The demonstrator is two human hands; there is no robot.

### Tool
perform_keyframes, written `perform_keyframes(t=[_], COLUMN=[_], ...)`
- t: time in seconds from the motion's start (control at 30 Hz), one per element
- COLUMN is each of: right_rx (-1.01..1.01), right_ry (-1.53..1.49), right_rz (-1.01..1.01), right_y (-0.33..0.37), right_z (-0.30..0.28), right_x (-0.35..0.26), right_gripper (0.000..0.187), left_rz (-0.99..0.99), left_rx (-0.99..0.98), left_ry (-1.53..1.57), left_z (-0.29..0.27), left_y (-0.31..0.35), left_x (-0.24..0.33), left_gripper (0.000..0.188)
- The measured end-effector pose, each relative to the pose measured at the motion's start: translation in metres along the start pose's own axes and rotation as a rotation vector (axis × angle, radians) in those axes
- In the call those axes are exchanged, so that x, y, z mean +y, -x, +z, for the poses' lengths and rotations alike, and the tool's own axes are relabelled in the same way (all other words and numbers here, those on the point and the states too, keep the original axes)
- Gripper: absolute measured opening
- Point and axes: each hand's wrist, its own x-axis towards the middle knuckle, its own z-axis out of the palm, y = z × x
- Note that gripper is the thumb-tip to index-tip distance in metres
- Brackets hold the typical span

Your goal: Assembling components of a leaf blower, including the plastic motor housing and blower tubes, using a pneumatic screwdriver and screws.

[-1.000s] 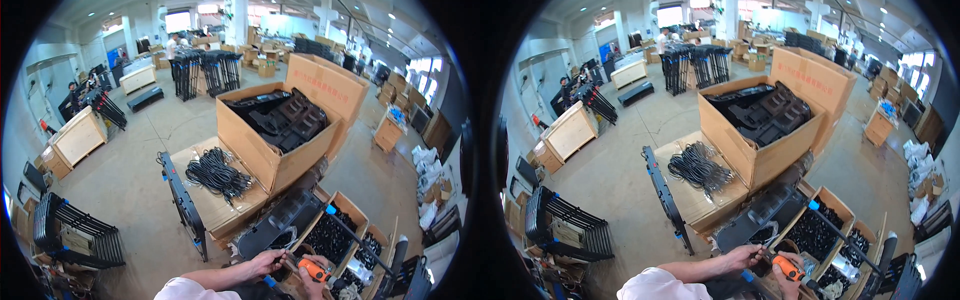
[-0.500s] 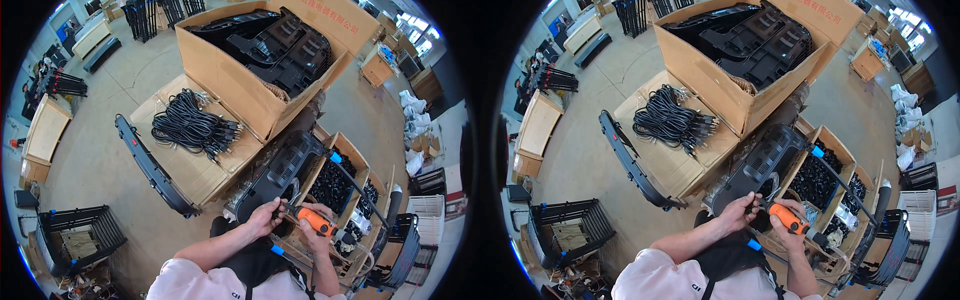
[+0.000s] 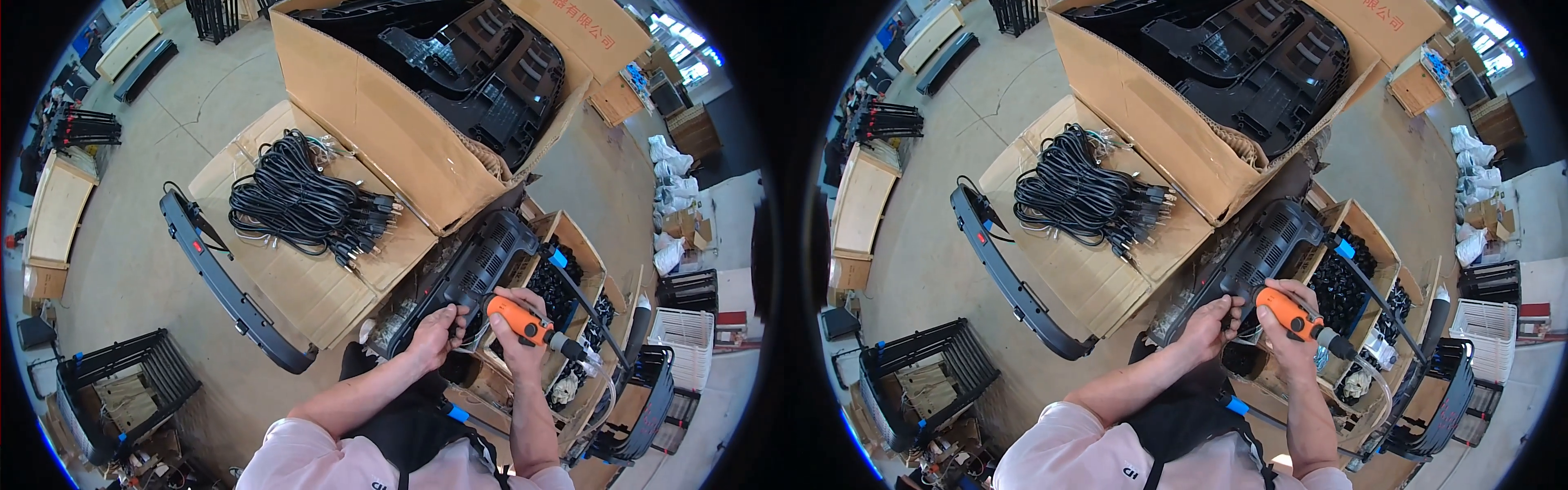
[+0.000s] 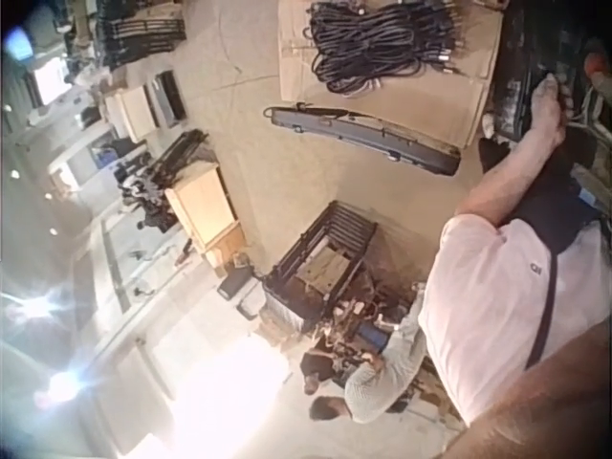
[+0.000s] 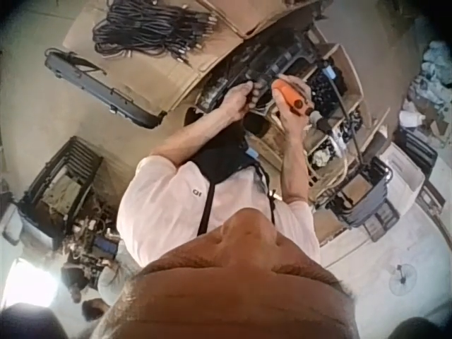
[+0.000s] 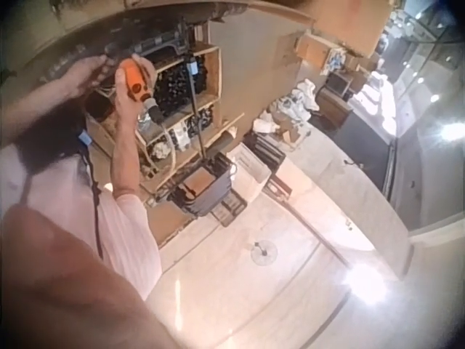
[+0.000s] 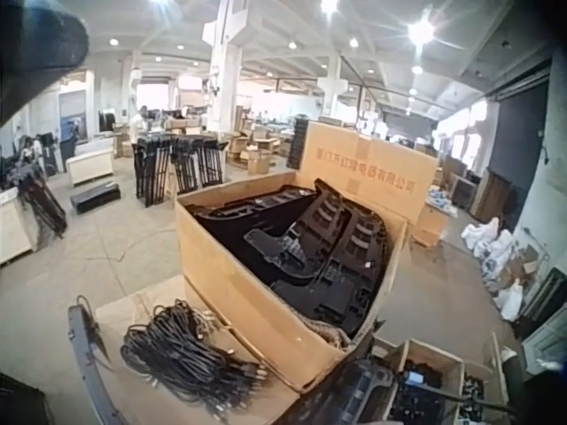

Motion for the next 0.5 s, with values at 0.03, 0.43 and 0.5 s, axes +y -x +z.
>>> perform_keyframes(t=[0.03,0.43,0.5], right_rx=[-0.005,-0.06,-0.065], right_ry=[0.004,0.149,0.144], right_rz=[0.012,0.026,0.063], right_y=[-0.003,-0.032,-0.035], right_z=[0.001,0.018,0.022], right_x=[0.004,0.017,0.016], right_gripper=[0.05,0.049,0.049], left_rz=[0.014,0.017,0.022], left_rx=[-0.008,-0.063,-0.071], left_ry=[-0.012,0.012,0.016], left_z=[0.001,0.001,0.0], left_y=[-0.001,0.0,0.0], left_x=[-0.001,0.003,0.003], left_gripper=[0.032,0.028,0.027])
